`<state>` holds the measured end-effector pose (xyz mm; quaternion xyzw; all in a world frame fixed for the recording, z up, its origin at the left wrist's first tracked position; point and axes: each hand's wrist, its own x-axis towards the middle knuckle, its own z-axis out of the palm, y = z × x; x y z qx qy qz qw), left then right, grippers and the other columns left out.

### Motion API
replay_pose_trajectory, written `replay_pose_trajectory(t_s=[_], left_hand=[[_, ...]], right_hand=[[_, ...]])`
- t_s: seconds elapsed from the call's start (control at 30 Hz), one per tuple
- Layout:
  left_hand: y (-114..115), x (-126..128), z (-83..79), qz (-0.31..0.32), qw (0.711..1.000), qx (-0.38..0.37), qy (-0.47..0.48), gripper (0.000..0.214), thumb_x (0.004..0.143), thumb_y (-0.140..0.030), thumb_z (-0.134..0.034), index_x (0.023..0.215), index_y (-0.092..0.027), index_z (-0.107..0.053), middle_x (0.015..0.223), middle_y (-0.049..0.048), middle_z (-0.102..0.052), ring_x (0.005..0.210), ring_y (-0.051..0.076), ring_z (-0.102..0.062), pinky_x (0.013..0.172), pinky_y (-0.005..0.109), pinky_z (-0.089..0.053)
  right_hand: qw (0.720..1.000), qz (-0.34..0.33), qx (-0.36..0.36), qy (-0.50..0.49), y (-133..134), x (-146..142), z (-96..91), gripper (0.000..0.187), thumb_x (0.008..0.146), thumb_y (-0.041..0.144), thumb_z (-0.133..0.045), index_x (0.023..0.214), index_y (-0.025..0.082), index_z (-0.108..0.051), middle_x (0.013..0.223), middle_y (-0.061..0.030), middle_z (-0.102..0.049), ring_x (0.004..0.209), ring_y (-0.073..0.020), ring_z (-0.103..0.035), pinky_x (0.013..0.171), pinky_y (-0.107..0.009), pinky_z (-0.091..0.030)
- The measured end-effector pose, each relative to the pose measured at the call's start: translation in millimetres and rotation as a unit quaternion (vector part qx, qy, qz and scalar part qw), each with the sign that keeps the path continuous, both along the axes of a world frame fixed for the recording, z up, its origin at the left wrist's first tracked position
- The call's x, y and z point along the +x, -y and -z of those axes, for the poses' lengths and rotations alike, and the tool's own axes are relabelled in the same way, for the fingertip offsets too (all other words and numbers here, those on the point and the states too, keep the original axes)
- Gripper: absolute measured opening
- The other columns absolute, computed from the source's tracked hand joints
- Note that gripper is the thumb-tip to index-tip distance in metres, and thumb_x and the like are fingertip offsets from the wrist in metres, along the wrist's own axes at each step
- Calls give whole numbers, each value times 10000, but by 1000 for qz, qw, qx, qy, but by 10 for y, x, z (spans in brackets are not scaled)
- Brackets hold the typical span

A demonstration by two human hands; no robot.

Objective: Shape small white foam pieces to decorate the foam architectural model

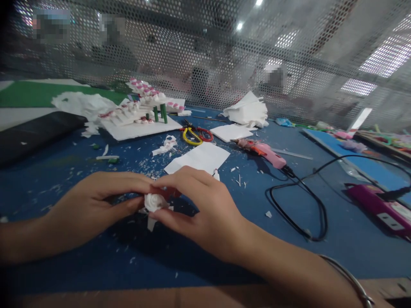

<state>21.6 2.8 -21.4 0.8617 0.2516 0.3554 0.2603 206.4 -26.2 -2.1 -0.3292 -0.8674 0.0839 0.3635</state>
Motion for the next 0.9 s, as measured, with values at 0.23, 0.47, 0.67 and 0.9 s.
replay_pose_trajectory(t_s=[0.23, 0.47, 0.67, 0.9], left_hand=[[-11, 10, -10, 30, 1000, -4, 5, 149, 771, -115, -502, 817, -167, -634, 833, -23, -676, 768, 65, -604, 689, 102, -427], [-25, 23, -21, 46, 999, -5, 14, 170, 758, -76, -494, 775, -173, -632, 780, -35, -670, 727, 59, -596, 655, 109, -425], [-28, 21, -18, 57, 998, -15, 13, 156, 773, -109, -488, 776, -171, -631, 766, -25, -664, 713, 70, -591, 642, 131, -428], [-11, 14, -35, 51, 998, -27, -4, 170, 774, -109, -480, 795, -180, -633, 775, -15, -664, 713, 84, -589, 641, 155, -433]], right_hand=[[998, -17, -54, -33, 7, 1, 7, 166, 710, 166, -616, 857, 109, -565, 760, -19, -596, 718, -66, -548, 665, -172, -437], [994, -53, -73, -68, 11, -14, 10, 118, 712, 121, -606, 822, 152, -578, 748, -9, -595, 733, -87, -551, 656, -217, -456], [990, -56, -103, -78, 34, -11, -6, 112, 717, 107, -597, 824, 139, -591, 749, -15, -593, 739, -85, -548, 665, -220, -456], [990, -57, -108, -70, 45, -12, -23, 128, 727, 93, -575, 839, 154, -589, 770, -20, -600, 757, -93, -549, 671, -235, -459]])
